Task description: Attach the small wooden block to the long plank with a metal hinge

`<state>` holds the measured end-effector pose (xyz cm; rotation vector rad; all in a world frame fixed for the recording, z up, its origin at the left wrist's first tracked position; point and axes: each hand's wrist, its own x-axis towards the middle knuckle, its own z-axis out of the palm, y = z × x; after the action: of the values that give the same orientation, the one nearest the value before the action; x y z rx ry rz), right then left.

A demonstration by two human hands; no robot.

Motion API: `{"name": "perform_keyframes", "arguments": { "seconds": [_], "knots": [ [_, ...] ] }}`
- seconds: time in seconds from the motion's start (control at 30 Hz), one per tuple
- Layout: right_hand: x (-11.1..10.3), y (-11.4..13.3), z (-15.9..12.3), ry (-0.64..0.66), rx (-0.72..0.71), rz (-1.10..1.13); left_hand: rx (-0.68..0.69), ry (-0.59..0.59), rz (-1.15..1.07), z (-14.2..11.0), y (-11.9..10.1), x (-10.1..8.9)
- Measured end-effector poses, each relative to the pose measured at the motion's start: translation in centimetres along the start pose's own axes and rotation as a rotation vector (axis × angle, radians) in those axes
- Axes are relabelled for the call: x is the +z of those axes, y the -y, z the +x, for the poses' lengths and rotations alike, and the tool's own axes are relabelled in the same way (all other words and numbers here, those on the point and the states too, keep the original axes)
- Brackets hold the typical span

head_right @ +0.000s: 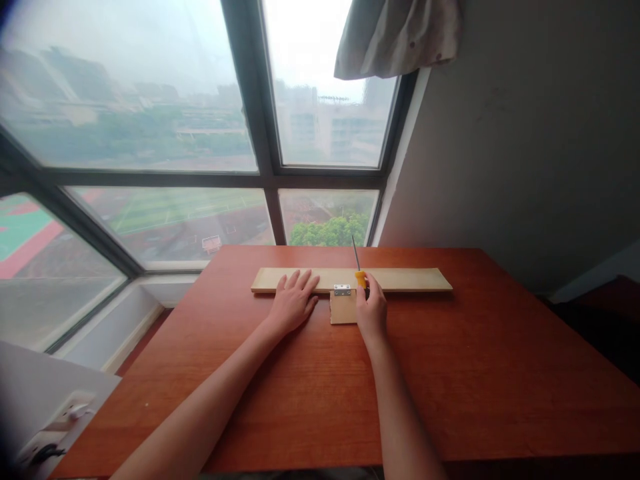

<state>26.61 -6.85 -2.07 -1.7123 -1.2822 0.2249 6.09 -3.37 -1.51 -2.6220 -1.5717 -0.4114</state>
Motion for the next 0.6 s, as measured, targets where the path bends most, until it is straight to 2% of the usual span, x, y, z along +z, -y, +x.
{"name": "perform_keyframes", "arguments": {
  "seconds": [0.2,0.37,0.6],
  "knots": [
    [0.1,1.4,-0.8,0.132,0.110,0.373,-0.044,0.048,0.011,-2.6,1.4,-1.7],
    [0.1,2.5,-1.2,0.199,0.199,0.554,-0.076,0.089,0.011,-4.1,2.2,-3.0],
    [-0.2,3.3,-1.4,0.218,0.274,0.776,-0.069,0.084,-0.007,-5.4,3.0,-3.9]
  ]
}}
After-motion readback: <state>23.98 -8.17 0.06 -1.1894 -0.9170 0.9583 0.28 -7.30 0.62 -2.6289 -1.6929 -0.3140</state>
